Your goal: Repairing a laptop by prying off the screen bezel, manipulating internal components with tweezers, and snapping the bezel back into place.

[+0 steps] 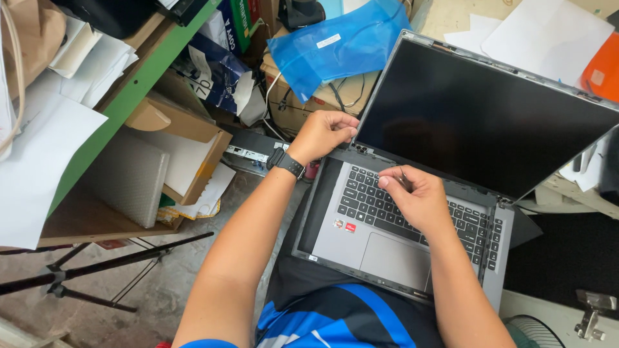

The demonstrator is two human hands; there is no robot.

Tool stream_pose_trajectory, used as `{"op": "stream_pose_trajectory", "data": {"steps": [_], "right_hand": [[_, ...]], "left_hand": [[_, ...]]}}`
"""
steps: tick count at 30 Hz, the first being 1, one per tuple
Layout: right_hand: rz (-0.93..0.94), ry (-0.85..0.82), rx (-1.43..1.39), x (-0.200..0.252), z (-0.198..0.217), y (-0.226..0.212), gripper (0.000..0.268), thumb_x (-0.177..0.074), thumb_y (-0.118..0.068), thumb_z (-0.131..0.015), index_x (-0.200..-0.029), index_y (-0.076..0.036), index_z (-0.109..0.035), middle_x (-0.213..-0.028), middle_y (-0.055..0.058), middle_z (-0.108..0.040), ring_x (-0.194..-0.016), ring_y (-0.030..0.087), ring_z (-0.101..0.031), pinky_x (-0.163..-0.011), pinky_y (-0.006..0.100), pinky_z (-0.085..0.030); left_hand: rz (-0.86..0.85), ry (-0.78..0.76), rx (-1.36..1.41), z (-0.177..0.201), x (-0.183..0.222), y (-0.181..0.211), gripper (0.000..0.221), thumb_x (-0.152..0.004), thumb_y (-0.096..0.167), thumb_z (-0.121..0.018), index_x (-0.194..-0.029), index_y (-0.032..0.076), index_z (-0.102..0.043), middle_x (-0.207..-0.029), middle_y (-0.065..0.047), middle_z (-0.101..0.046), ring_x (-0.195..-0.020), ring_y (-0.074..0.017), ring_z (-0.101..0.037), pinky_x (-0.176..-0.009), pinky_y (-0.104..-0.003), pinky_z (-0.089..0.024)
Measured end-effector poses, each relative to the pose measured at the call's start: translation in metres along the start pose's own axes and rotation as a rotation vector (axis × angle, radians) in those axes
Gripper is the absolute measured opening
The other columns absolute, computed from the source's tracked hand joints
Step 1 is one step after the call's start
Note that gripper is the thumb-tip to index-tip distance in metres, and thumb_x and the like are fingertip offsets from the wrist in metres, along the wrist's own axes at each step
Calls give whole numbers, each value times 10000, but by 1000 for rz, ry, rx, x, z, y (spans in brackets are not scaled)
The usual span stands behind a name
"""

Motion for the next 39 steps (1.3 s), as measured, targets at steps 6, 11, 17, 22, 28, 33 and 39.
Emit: {"op": "stream_pose_trajectory", "data": {"steps": [6, 11, 17, 22, 28, 33, 39], "right_hand": [[-10, -1, -5, -1, 0, 9, 110, -1025, -46, -859, -1120, -71, -909, -759, 46, -819, -682, 24, -546, -609, 208, -469], [-6, -1, 13, -2, 0, 3, 108, -1023, -49, -861, -1117, -74, -908, -760, 40, -817, -668, 31, -564, -604, 211, -469], [-11, -1, 14, 0, -1, 7, 112, -1021, -47, -861, -1120, -70, -908, -785, 57, -838, -687, 28, -563, -613, 215, -486], [-23, 2, 15, 1, -1, 10, 107, -1024, -53, -859, -1119, -73, -904, -764, 54, -828, -640, 31, -576, -606, 217, -492], [-25, -2, 33, 1, -2, 8, 99, -1018, -50, -862, -1104, -71, -906, -768, 62, -829, -666, 41, -572, -598, 228, -475], [-70, -9, 133, -3, -12, 0, 271, -1029, -107, -867, -1301, -106, -870, -980, 131, -866, -863, 148, -735, -808, 340, -593], [-72, 3, 227, -19, -33, -6, 377, -1107, -74, -710, -1475, -105, -788, -1076, 198, -856, -898, 291, -832, -823, 432, -652]], "left_hand": [[-1, 7, -11, 1, -1, 2, 239, -947, 106, -844, -1173, 123, -920, -903, -71, -905, -820, -108, -876, -777, -259, -682], [-11, 25, -48, 2, -2, 3, 234, -939, 124, -840, -1157, 135, -925, -854, -44, -893, -801, -98, -865, -770, -256, -673], [-60, 45, -217, 2, -10, 3, 183, -905, 220, -873, -1078, 223, -932, -843, 23, -887, -817, -93, -856, -755, -285, -671], [-33, 31, -252, -3, -18, -13, 178, -882, 245, -871, -1053, 234, -915, -853, 54, -881, -849, -110, -863, -794, -307, -675], [-100, -64, -326, -3, -28, 5, 205, -855, 236, -894, -1053, 186, -913, -864, -25, -874, -872, -241, -857, -802, -437, -670], [-28, -239, -432, -9, -45, 20, 121, -801, 272, -845, -909, 220, -863, -681, 71, -809, -721, -142, -836, -768, -323, -634], [5, -327, -462, -14, -49, 18, 91, -776, 299, -832, -861, 269, -844, -647, 98, -799, -706, -110, -820, -753, -267, -609]]}}
Point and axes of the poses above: each hand's wrist, its own x-axis away from the middle knuckle, its own z-axis out of the back of the hand, y = z × x, the point moved 10 cm from there along -x, towards the middle knuckle
